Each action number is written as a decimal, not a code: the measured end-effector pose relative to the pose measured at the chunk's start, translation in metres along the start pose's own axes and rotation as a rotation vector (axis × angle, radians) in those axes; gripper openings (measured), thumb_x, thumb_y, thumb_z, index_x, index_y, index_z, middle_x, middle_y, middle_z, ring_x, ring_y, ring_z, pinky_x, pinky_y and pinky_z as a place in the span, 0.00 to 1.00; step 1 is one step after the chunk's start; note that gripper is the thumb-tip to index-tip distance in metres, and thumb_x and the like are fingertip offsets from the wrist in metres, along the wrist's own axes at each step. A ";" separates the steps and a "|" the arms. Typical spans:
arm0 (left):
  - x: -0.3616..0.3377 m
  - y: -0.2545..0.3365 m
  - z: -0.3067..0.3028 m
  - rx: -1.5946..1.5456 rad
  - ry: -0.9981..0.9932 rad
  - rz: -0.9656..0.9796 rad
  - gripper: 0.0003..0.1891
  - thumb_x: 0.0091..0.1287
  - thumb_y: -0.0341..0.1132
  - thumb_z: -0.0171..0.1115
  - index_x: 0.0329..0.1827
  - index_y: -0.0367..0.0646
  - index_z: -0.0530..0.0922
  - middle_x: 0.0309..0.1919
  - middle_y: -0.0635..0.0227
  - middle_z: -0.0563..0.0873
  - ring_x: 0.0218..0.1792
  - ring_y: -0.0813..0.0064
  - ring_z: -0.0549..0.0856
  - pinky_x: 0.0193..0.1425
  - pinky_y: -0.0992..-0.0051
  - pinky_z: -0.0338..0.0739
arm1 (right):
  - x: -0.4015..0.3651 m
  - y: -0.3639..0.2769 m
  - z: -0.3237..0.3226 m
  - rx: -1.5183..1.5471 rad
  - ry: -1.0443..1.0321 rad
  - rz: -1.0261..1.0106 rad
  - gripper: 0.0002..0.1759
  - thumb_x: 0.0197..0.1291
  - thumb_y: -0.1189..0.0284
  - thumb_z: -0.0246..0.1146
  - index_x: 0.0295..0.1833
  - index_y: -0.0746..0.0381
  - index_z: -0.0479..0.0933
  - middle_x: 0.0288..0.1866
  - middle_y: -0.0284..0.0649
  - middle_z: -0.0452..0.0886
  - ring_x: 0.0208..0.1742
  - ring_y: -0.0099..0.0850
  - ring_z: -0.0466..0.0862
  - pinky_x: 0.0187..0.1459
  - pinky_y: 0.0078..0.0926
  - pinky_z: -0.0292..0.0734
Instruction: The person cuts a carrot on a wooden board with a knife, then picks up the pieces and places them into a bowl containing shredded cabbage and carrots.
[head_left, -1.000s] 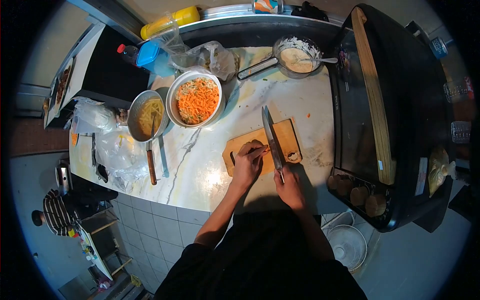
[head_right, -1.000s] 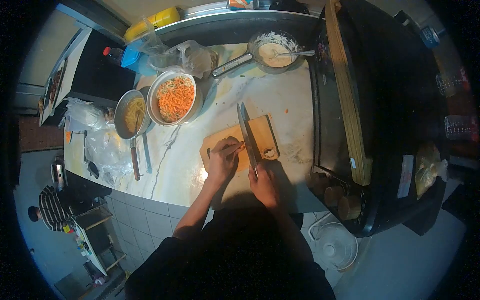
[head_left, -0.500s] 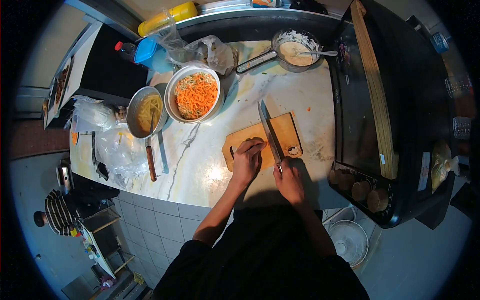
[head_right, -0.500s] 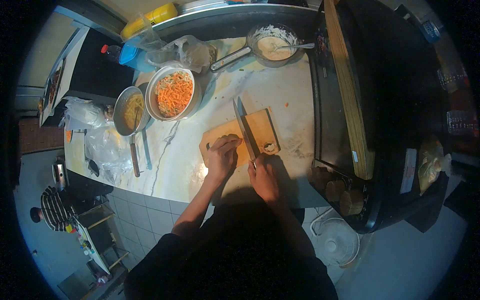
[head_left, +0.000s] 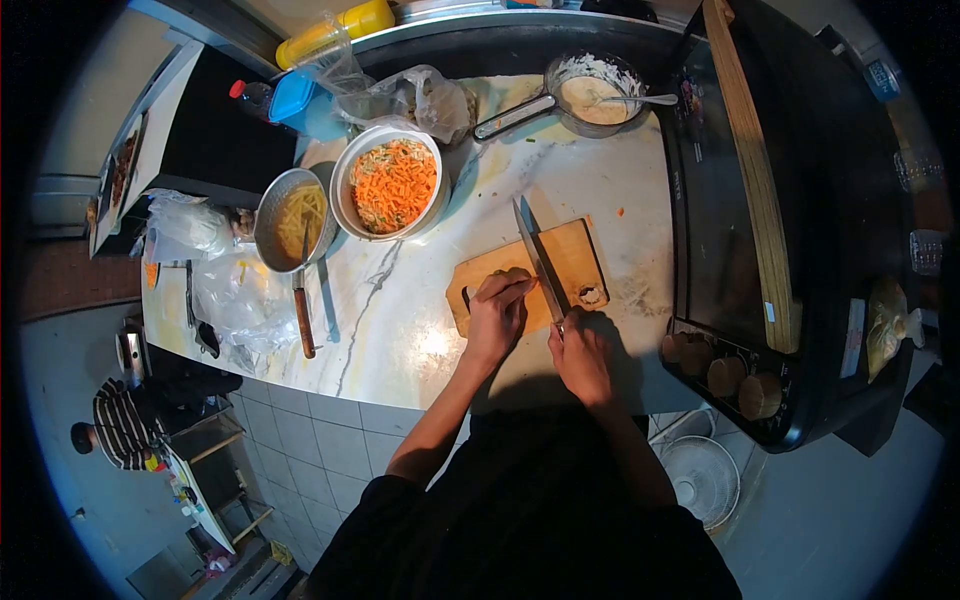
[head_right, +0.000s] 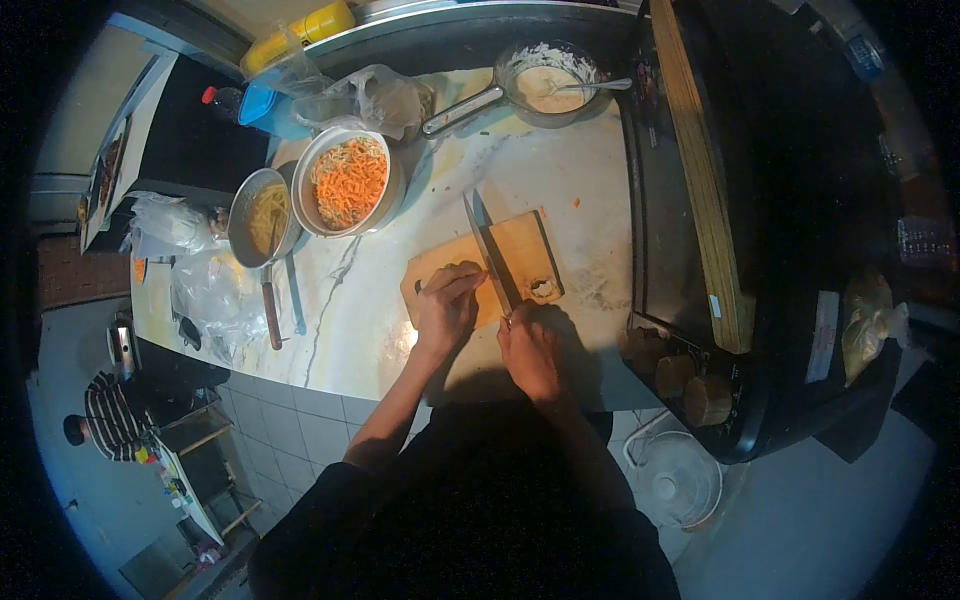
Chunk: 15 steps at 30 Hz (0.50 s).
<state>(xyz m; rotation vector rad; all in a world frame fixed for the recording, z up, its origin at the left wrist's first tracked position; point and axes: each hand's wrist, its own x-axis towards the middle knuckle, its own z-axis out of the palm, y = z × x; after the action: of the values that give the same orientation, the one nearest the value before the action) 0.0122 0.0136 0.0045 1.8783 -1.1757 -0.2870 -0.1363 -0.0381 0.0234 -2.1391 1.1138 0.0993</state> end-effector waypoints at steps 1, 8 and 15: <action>0.000 0.000 0.000 0.001 0.000 -0.001 0.13 0.52 0.16 0.62 0.39 0.39 0.85 0.38 0.63 0.85 0.38 0.63 0.83 0.43 0.71 0.77 | 0.000 0.000 0.000 -0.037 0.004 -0.005 0.19 0.65 0.62 0.53 0.51 0.68 0.67 0.30 0.58 0.79 0.36 0.58 0.78 0.42 0.54 0.70; -0.001 -0.004 0.001 -0.016 -0.002 0.008 0.12 0.52 0.16 0.61 0.38 0.38 0.84 0.38 0.63 0.85 0.39 0.63 0.83 0.44 0.72 0.77 | -0.001 -0.004 0.005 -0.101 -0.013 -0.009 0.21 0.66 0.61 0.53 0.52 0.68 0.66 0.30 0.55 0.80 0.37 0.55 0.80 0.41 0.55 0.70; 0.004 -0.003 -0.002 -0.036 0.010 0.023 0.13 0.49 0.16 0.61 0.38 0.36 0.84 0.38 0.61 0.84 0.40 0.61 0.83 0.45 0.70 0.78 | 0.002 -0.014 0.006 -0.407 0.145 -0.115 0.12 0.61 0.70 0.56 0.44 0.68 0.70 0.24 0.47 0.82 0.29 0.42 0.85 0.31 0.38 0.79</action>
<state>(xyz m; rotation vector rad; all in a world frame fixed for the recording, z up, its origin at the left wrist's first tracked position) 0.0172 0.0123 0.0047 1.8320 -1.1775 -0.2834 -0.1233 -0.0306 0.0257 -2.6037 1.1232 0.1284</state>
